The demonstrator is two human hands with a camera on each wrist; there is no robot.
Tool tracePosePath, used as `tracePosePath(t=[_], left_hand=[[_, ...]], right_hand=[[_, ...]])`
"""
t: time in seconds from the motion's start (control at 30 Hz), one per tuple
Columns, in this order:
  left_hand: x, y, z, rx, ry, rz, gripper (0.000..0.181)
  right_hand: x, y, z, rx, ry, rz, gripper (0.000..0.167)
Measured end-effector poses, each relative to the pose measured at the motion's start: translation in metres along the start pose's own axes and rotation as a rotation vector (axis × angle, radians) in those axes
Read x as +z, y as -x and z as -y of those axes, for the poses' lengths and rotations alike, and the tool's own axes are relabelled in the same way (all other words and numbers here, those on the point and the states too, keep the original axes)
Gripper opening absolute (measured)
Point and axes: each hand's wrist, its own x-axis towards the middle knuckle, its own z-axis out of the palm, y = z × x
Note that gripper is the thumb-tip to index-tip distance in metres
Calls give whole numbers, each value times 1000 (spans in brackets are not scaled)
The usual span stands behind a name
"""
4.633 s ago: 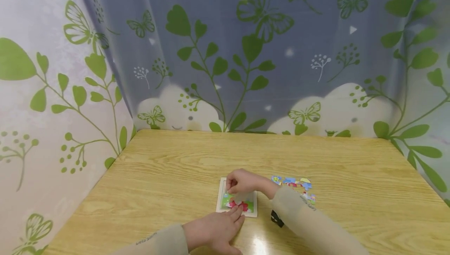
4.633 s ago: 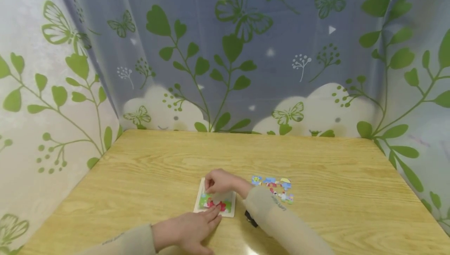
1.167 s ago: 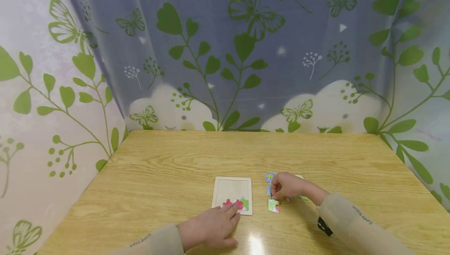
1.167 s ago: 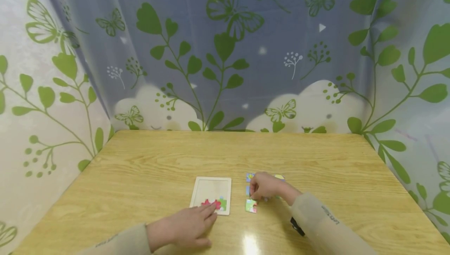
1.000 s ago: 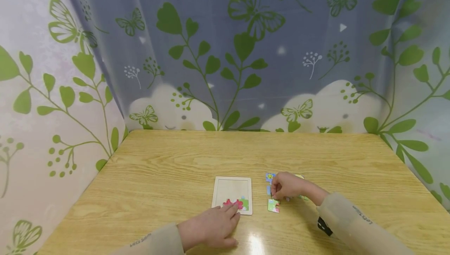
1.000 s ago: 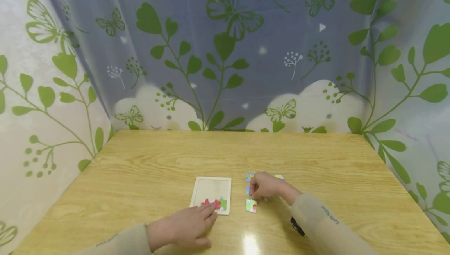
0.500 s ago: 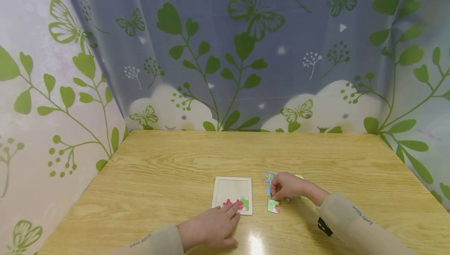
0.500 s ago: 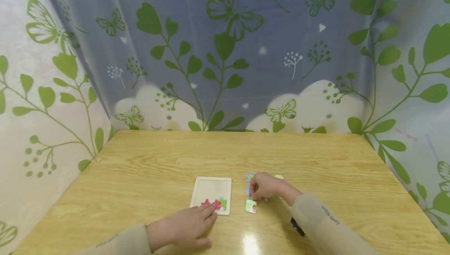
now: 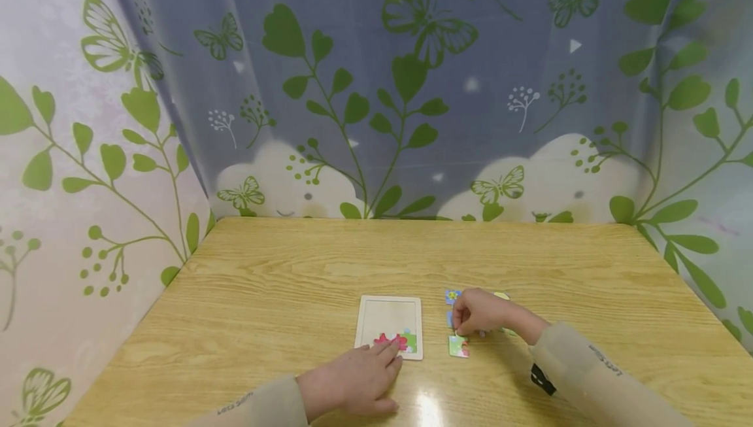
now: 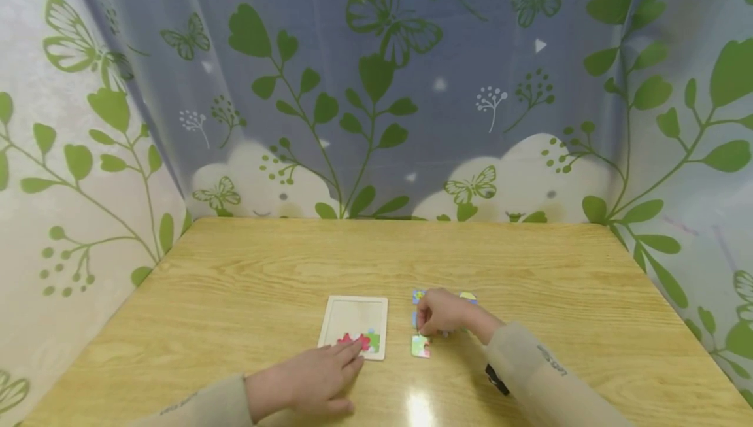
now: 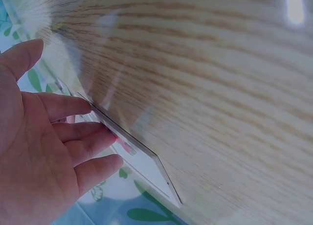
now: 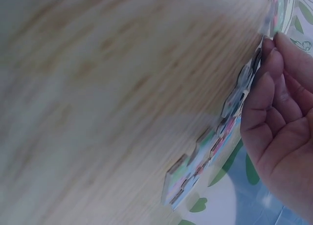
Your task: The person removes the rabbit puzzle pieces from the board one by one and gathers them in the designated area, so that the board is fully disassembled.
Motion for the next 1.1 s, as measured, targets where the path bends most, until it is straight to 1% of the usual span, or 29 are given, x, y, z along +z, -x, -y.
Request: tracePosePath(t=[0.3,0.63,0.83,1.1], left_hand=[[-1,0,-1,-7,-3,3,65],[-2,1,-1,-10,5,6,65],[-3,1,-1,-10,6,-2,64],[-1,0,0,-11,-6,-23,62]], right_hand=[[-1,1,-3,-10,-14,-4,11],[-4,4,0,4,-45,-11,7],[-6,5,1,-25,-10,-33,6],[-4,2,2,-41,27,-45,7]])
